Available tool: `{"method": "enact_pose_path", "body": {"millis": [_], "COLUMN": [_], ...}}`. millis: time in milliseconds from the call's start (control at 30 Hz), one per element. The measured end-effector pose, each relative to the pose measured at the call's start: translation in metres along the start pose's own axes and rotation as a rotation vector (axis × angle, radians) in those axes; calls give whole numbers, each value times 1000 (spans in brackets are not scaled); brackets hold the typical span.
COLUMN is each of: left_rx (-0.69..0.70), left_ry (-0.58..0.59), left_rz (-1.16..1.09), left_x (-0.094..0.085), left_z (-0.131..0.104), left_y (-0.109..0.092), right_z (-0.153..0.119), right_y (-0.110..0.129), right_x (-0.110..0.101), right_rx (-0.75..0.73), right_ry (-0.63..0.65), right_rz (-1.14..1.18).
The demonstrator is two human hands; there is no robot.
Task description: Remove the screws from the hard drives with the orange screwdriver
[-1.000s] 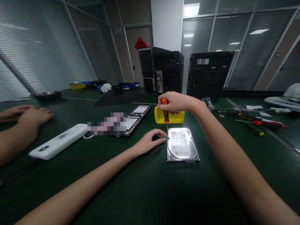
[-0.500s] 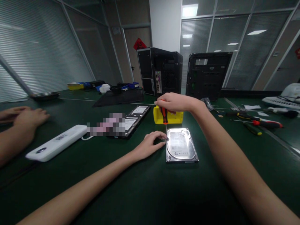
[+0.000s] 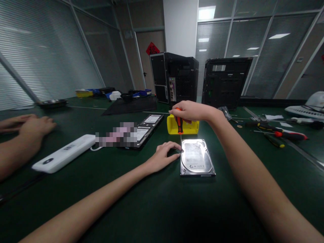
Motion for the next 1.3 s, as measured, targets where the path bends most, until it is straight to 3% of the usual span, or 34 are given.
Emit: {"method": "enact_pose_path", "body": {"millis": [1300], "left_rx": [20], "left_ry": [-33], "left_rz": [-30], "left_x": [-2], "left_z": [-1], "left_y": [0], "right_z": [-3], "right_y": [5], "right_x": [3], "right_rx": [-17], "right_ry": [72], "right_rz": [120]}}
Point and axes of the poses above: each hand's wrist, its own z-axis towards the middle knuckle, its own x-axis out of the palm, y = z × x, the point moved 10 cm from there along z, towards the middle knuckle, and after that the axes turned 2 degrees about -z, right-handed, at the moved point
